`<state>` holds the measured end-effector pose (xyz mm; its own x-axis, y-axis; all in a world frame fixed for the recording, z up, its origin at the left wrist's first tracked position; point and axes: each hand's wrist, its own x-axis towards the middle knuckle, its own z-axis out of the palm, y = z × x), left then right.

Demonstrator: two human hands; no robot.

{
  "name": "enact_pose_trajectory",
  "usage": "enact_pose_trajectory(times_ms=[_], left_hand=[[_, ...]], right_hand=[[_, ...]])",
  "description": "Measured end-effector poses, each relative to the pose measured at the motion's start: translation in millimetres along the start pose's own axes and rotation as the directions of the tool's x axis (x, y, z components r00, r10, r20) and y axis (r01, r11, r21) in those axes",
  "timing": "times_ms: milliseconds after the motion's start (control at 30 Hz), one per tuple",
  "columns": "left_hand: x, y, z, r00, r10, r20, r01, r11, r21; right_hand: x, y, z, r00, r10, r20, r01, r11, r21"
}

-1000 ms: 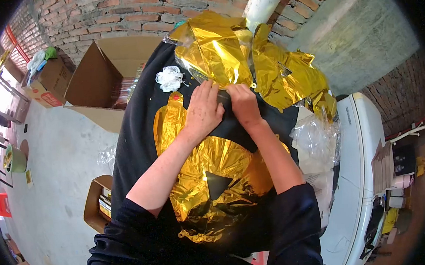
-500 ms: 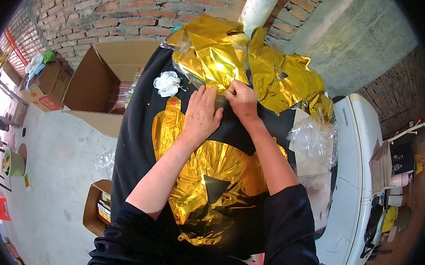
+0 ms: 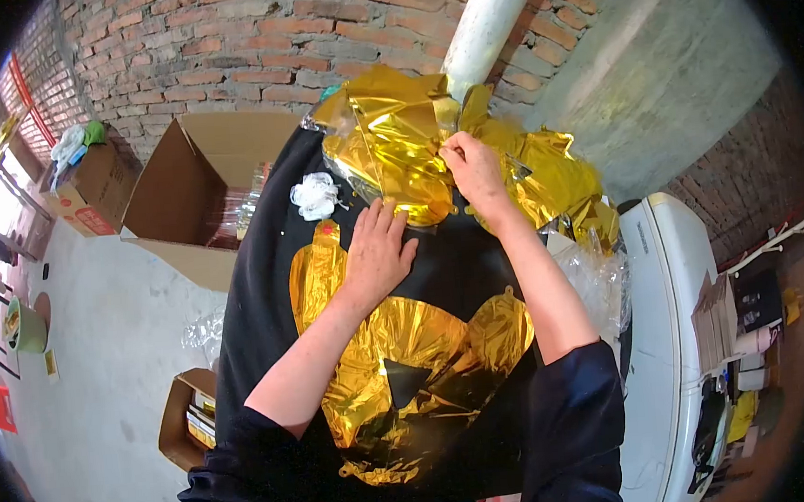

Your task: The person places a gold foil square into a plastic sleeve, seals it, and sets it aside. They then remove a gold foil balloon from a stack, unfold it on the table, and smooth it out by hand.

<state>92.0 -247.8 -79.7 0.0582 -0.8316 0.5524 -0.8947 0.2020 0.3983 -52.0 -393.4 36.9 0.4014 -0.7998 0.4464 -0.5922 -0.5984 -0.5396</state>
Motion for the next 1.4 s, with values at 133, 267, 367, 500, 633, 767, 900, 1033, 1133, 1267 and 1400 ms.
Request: enact_pose_trajectory(times_ms=[133,267,367,500,633,767,900,1033,1133,1267,1400], left_hand=[[-0.8,0.9,0.9,1.0,-0.005,-0.013,0.005,1.0,-0.004],[-0.9,1.5,0.7,1.0,-0.009,-0.021,0.008,1.0,-0.028],[0.4,2.2,-0.9,1.0,-0.01,-0.016,0.009,1.0,-0.023],[-0.8,1.0,0.9,1.0,-0.009,-0.018,0.009,1.0,-0.016],[-0.6,1.7,0.7,1.0,-0.021,-0.013,0.02,1.0,-0.02],[-0.6,0.1,3.4,0.999,-0.022,0.038,0.022,1.0,0.019],[-0.4,0.8,1.7,0.999,-0.02,0.044,0.019,1.0,0.022],[-1.4,0.5,3.8,0.999,-0.015,0.034,0.014,0.999,0.033],[-0.2,1.4,2.1,0.999,-0.023,0.036,0.023,1.0,0.01],[0.4,1.0,3.5,1.0,-0.009,-0.009,0.009,1.0,-0.005],[-0.7,-2.4,11.4,0.999,0.013,-0.037,-0.013,1.0,0.013]], right_hand=[[35.5,-8.5,-16.2,0.995,-0.089,-0.049,0.089,0.996,-0.008],[51.0,-31.6,-39.3,0.993,-0.099,-0.058,0.097,0.995,-0.024],[57.0,-40.0,-45.4,0.983,-0.169,-0.068,0.164,0.984,-0.072],[60.9,-38.3,-49.5,0.96,-0.278,-0.034,0.264,0.938,-0.223],[63.4,-36.0,-55.9,0.914,-0.397,-0.077,0.357,0.881,-0.309],[91.1,-31.3,-73.7,0.859,-0.486,-0.158,0.395,0.828,-0.398],[126.7,-46.9,-115.3,0.829,-0.464,-0.313,0.304,0.843,-0.443],[157.4,-54.4,-147.9,0.83,-0.416,-0.372,0.22,0.856,-0.467],[161.3,-70.5,-167.5,0.811,-0.418,-0.409,0.188,0.849,-0.494],[146.6,-120.5,-215.4,0.756,-0.486,-0.439,0.265,0.84,-0.474],[98.1,-154.9,-239.7,0.721,-0.663,-0.202,0.472,0.683,-0.557]])
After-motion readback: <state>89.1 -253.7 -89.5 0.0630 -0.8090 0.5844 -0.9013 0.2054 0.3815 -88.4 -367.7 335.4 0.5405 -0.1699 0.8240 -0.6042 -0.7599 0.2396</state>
